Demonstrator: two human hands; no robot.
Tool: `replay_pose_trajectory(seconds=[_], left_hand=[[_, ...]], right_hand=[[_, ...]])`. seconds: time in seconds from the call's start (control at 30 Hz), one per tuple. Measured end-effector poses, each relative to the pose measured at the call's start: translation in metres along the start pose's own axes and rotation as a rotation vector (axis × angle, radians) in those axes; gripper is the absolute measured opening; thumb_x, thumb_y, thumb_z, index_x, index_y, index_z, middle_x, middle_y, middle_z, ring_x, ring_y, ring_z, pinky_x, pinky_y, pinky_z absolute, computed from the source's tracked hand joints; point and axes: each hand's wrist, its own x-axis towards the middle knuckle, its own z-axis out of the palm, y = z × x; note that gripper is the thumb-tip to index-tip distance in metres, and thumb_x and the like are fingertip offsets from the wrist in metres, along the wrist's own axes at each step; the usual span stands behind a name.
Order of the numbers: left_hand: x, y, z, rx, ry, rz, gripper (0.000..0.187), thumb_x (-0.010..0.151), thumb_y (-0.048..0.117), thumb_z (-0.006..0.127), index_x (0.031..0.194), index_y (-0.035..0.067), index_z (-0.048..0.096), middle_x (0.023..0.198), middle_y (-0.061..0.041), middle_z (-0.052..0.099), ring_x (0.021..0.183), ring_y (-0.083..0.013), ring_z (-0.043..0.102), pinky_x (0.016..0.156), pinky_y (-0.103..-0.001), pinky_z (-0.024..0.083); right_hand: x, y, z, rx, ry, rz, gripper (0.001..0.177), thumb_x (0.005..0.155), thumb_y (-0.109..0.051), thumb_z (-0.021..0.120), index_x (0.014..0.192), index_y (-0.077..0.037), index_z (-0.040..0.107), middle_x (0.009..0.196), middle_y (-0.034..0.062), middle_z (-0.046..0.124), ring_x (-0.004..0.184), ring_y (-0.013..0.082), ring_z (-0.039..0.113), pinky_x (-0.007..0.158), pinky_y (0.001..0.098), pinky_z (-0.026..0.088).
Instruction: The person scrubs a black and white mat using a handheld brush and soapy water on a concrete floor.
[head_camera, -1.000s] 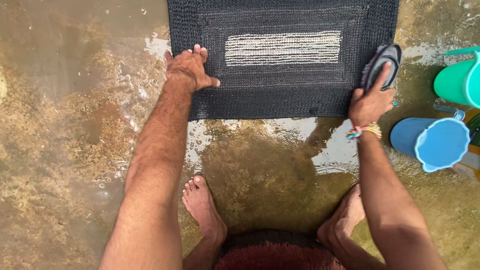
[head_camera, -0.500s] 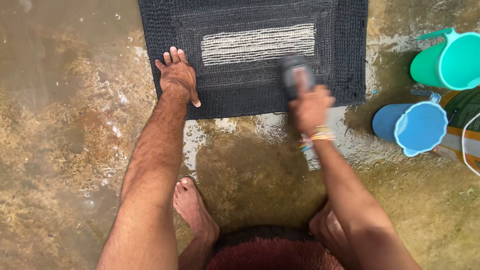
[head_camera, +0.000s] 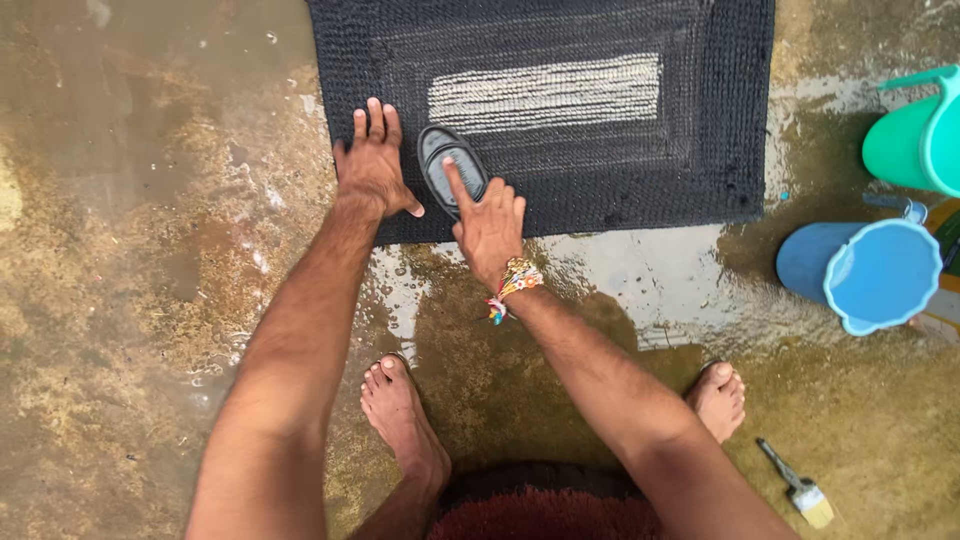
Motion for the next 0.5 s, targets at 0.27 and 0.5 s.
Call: replay_pose_trajectory(seconds=[0.27,0.5], left_hand=[[-0.013,0.099,0.059,-0.590,0.401,-0.202,0.121,0.085,0.055,0.076,0.161,-0.001,0.002,0.143,-0.032,0.027,0.120,-0.0411,0.042,0.094,-0.059,0.049],[-0.014,0.179,0.029,-0.479,0.611,0.024,0.101,0.084,0.048,0.072,0.159,0.013,0.013,0.151,-0.030,0.027,0.118,-0.0382,0.048,0.085,-0.053,0.056]], right_hand=[[0.002,0.105,-0.070,0.076,0.230,-0.070,0.087,0.101,-0.055,0.053,0.164,-0.010,0.013,0.154,0.0333,0.028,0.140,0.0462,0.029,0.109,0.0665,0.021],[0.043,0.169,-0.046,-0.051,0.158,0.085,0.082,0.105,-0.056,0.028,0.166,-0.004,0.009,0.170,0.0258,-0.009,0.152,0.0539,-0.014,0.108,0.0818,-0.009]])
